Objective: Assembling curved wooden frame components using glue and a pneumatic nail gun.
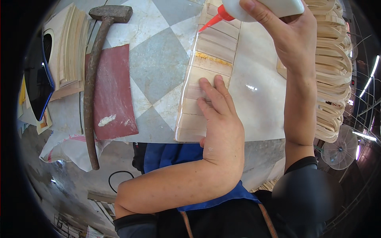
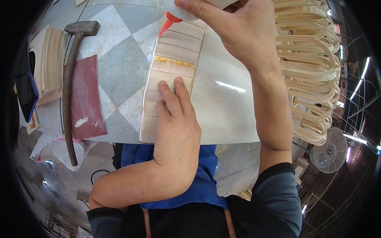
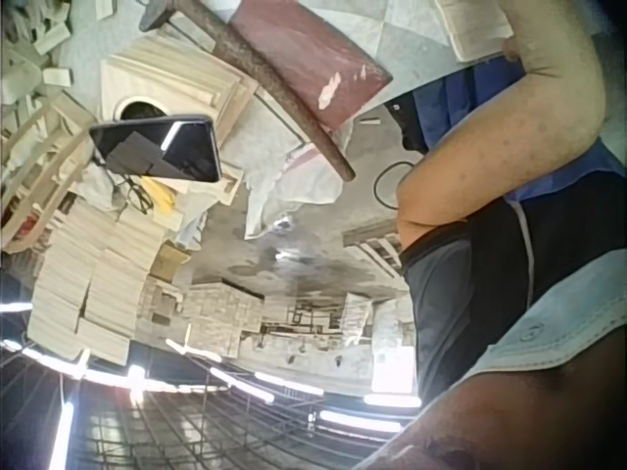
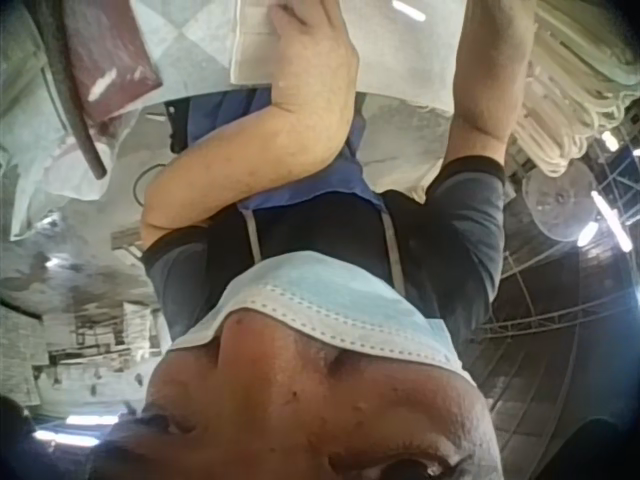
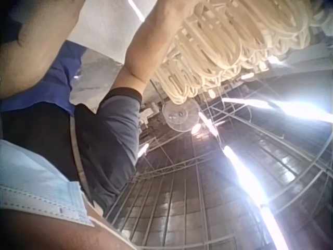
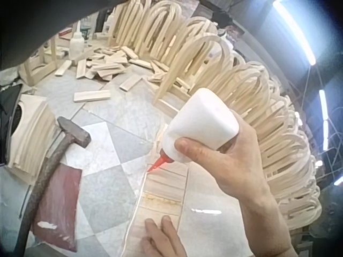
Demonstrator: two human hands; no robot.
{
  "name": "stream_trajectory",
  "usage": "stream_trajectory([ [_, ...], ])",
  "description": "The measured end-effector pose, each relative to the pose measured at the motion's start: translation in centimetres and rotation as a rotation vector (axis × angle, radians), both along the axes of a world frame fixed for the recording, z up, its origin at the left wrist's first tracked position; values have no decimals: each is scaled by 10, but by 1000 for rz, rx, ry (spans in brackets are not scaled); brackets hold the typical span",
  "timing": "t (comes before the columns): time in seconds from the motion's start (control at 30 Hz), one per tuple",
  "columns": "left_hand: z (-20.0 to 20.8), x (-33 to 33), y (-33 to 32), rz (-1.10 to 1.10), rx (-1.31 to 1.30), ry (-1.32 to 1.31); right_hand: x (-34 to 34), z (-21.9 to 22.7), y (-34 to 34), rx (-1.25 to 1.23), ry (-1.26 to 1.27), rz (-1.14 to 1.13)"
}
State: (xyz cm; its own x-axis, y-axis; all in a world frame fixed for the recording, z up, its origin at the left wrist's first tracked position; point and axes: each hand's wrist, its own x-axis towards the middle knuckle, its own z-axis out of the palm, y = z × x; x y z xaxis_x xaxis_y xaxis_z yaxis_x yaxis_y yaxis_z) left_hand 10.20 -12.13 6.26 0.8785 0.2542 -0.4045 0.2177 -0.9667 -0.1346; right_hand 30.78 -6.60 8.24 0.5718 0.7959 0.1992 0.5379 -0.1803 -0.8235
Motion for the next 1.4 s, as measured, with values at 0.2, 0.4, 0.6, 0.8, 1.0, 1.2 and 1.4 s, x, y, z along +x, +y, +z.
stream_trajectory([
  [0.2,2,-1,2,2,-32,-10,6,-4,4,11,-13,-27],
  [0.4,1,-1,2,-2,-38,-5,14,-9,7,11,-13,-41],
  [0.6,3,-1,5,-19,-43,-8,23,-8,12,12,-30,-46],
  [0.8,5,0,7,-26,-64,22,29,-6,17,15,-48,-50],
  [1.0,5,-1,7,-35,-52,19,27,3,23,-47,-112,-93],
  [1.2,8,-1,9,-19,-83,-3,28,7,28,-126,-81,-155],
  [1.4,10,-1,10,-28,-83,-3,39,1,34,-123,-127,-167],
])
